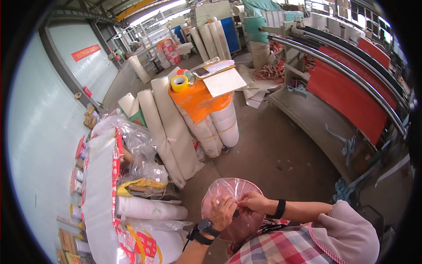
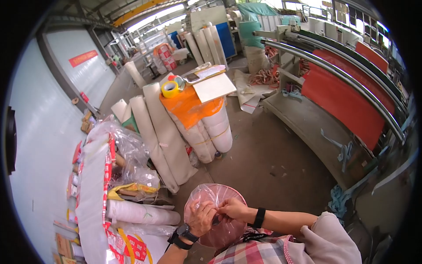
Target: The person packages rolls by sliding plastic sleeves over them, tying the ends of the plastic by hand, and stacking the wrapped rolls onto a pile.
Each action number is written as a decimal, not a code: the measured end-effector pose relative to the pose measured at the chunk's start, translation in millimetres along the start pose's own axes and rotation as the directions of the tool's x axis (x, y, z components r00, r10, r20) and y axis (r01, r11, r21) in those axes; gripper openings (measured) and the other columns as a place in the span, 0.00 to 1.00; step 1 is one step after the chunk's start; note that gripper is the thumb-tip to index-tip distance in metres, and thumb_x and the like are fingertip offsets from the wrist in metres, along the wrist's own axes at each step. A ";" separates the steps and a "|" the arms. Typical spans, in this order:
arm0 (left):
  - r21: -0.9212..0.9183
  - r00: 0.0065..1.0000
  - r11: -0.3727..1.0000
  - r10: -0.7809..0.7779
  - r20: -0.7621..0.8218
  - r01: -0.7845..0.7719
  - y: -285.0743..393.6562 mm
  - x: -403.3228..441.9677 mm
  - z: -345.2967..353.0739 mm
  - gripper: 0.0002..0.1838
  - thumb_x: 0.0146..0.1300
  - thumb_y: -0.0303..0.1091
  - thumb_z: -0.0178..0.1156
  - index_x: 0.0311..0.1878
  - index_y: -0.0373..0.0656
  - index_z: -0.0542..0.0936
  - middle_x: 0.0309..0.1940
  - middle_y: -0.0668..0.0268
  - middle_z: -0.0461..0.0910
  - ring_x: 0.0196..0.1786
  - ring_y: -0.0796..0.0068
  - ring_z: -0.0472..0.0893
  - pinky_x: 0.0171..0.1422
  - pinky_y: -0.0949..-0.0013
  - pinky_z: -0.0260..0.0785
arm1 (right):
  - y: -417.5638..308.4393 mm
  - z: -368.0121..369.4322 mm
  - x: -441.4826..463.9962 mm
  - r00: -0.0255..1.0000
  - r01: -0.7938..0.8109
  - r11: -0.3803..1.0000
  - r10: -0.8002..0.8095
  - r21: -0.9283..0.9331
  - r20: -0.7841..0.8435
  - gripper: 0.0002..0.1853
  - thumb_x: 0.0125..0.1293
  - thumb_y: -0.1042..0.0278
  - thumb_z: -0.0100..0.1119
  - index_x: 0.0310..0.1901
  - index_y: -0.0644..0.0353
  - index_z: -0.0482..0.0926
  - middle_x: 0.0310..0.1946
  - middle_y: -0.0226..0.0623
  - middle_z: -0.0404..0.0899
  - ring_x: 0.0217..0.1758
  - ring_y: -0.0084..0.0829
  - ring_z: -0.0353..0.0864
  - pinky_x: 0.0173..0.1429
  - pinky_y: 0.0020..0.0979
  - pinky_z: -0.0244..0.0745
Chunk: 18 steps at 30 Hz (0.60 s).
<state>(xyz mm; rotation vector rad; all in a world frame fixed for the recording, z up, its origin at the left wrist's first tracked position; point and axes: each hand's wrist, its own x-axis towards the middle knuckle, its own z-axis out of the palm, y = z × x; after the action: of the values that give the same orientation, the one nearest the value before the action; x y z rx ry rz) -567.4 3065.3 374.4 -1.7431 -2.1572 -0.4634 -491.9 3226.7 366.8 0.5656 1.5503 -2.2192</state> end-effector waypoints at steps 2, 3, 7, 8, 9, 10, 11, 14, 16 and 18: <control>-0.145 0.993 0.985 -0.084 0.081 0.096 -5.2 -2.3 4.7 0.04 0.51 0.29 0.54 0.32 0.46 0.74 0.34 0.70 0.75 0.44 0.71 0.74 0.59 0.55 0.49 | -3.0 8.5 -10.2 0.997 0.057 0.991 -0.062 -0.123 -0.038 0.10 0.63 0.68 0.50 0.29 0.65 0.75 0.19 0.37 0.78 0.20 0.27 0.77 0.22 0.26 0.70; -0.143 0.994 0.986 -0.076 0.078 0.087 -7.2 -2.8 5.8 0.04 0.51 0.29 0.54 0.32 0.46 0.74 0.34 0.70 0.75 0.44 0.71 0.74 0.59 0.55 0.49 | 3.3 15.0 -12.6 0.951 0.244 0.895 -0.296 -0.374 -0.089 0.10 0.62 0.68 0.50 0.30 0.66 0.75 0.20 0.41 0.78 0.21 0.32 0.78 0.24 0.30 0.70; -0.210 0.963 0.941 -0.255 0.083 0.267 -4.3 -4.7 8.2 0.04 0.53 0.31 0.55 0.33 0.47 0.73 0.30 0.69 0.74 0.40 0.71 0.74 0.57 0.56 0.49 | 6.6 22.0 -17.4 0.829 0.382 0.572 -0.559 -0.725 -0.004 0.10 0.61 0.69 0.48 0.36 0.67 0.76 0.22 0.48 0.77 0.25 0.40 0.79 0.30 0.37 0.71; -0.165 0.957 0.942 -0.284 0.065 0.291 -2.0 -3.6 6.5 0.04 0.53 0.32 0.56 0.32 0.47 0.73 0.29 0.69 0.73 0.39 0.71 0.74 0.57 0.56 0.49 | 5.2 22.1 -17.2 0.826 0.395 0.553 -0.564 -0.734 0.019 0.10 0.62 0.69 0.48 0.36 0.68 0.76 0.22 0.46 0.78 0.24 0.37 0.80 0.29 0.35 0.71; -0.164 0.957 0.943 -0.282 0.064 0.289 -1.5 -2.2 2.8 0.04 0.53 0.32 0.56 0.32 0.47 0.73 0.29 0.69 0.73 0.39 0.71 0.74 0.57 0.56 0.49 | 2.3 21.8 -19.5 0.825 0.395 0.552 -0.565 -0.734 0.019 0.10 0.62 0.69 0.48 0.36 0.68 0.76 0.22 0.46 0.78 0.24 0.37 0.80 0.29 0.35 0.71; -0.095 0.969 0.965 -0.244 0.038 0.246 1.0 3.2 -9.9 0.04 0.52 0.33 0.58 0.31 0.47 0.74 0.28 0.69 0.73 0.39 0.70 0.74 0.57 0.56 0.49 | -3.5 23.5 -24.9 0.882 0.366 0.693 -0.471 -0.621 -0.005 0.10 0.62 0.68 0.49 0.34 0.67 0.76 0.20 0.42 0.77 0.21 0.32 0.77 0.25 0.32 0.69; -0.025 0.979 0.979 -0.202 0.016 0.202 3.1 5.4 -19.8 0.05 0.51 0.33 0.60 0.30 0.48 0.74 0.28 0.68 0.72 0.38 0.70 0.74 0.57 0.56 0.50 | -6.0 25.2 -27.8 0.930 0.315 0.812 -0.368 -0.491 -0.012 0.10 0.62 0.68 0.49 0.32 0.66 0.76 0.19 0.37 0.77 0.18 0.27 0.75 0.22 0.29 0.66; -0.191 0.911 0.892 -0.412 0.035 0.411 7.0 6.6 -30.2 0.06 0.48 0.35 0.63 0.29 0.48 0.76 0.29 0.68 0.74 0.38 0.69 0.75 0.55 0.61 0.53 | 1.5 10.0 -6.6 0.992 0.009 0.994 -0.023 0.110 0.126 0.09 0.62 0.67 0.51 0.30 0.64 0.76 0.17 0.28 0.73 0.13 0.18 0.65 0.16 0.21 0.57; -0.367 0.836 0.755 -0.526 0.155 0.543 7.1 1.5 -30.7 0.07 0.47 0.35 0.64 0.29 0.47 0.78 0.30 0.68 0.76 0.38 0.68 0.75 0.53 0.63 0.55 | 7.8 3.6 -4.0 0.978 -0.133 0.956 0.084 0.261 0.189 0.11 0.64 0.67 0.48 0.27 0.61 0.74 0.14 0.24 0.67 0.11 0.16 0.57 0.15 0.18 0.51; -0.501 0.743 0.564 -0.600 0.297 0.656 10.9 -4.0 -32.5 0.08 0.46 0.35 0.65 0.30 0.47 0.79 0.30 0.68 0.77 0.38 0.68 0.75 0.51 0.66 0.57 | 19.6 -4.1 1.9 0.820 -0.443 0.708 0.072 0.550 0.567 0.13 0.66 0.66 0.44 0.25 0.59 0.71 0.12 0.23 0.64 0.11 0.15 0.56 0.14 0.17 0.51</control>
<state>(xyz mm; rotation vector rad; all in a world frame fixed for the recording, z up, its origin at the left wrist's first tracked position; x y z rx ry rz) -554.4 3049.5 402.1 -1.1285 -2.9036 -1.3836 -482.9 3224.1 349.0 0.3031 0.3393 -2.3759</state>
